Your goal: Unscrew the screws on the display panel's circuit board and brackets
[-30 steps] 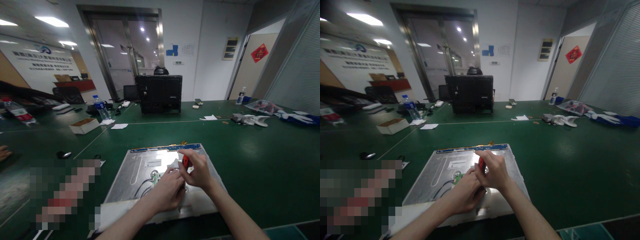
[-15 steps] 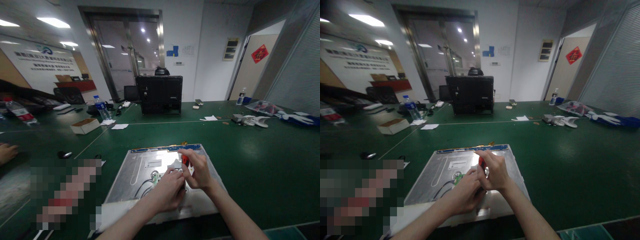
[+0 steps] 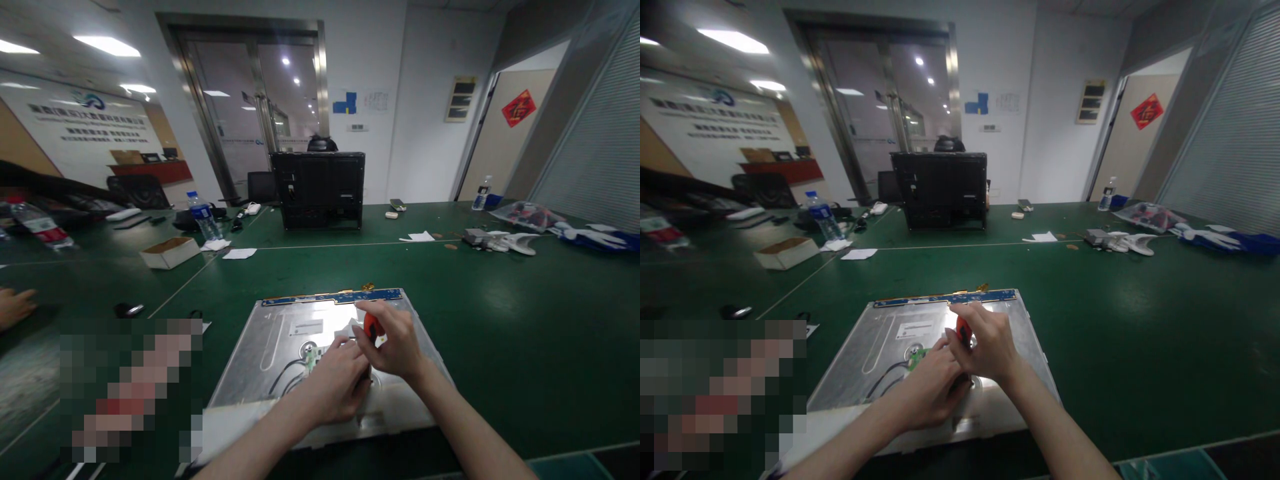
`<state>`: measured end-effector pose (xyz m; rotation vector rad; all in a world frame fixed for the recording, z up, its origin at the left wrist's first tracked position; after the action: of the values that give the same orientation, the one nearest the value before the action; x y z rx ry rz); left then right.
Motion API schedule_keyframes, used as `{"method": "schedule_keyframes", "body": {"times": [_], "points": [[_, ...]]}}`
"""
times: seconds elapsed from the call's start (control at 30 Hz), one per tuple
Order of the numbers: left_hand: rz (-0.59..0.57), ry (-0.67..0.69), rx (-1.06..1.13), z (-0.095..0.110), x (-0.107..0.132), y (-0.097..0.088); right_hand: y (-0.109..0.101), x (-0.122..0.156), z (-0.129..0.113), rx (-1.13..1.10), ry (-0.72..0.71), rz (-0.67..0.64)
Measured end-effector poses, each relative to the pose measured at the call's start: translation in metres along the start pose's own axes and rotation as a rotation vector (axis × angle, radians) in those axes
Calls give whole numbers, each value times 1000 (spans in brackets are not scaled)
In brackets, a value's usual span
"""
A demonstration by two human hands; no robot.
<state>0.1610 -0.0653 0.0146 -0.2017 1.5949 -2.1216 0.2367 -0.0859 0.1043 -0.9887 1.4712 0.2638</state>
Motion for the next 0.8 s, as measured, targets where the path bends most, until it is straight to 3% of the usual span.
{"method": "schedule_keyframes", "body": {"times": [0.33, 0.8], "points": [[-23, 10, -11, 2, 0, -1, -1, -2, -1, -61, 0, -52], [-11, 9, 2, 0, 2, 1, 0, 1, 0, 13, -2, -10]]}}
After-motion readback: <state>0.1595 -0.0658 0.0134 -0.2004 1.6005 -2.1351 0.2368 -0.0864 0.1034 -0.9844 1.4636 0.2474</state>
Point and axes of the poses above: each hand's wrist, its own x-axis away from the middle knuckle, its own y-axis out of the palm, z = x × y, the point moved 8 cm from there along -x, towards the middle knuckle, and after that the axes turned 1 degree about z, right-handed, at the moved point
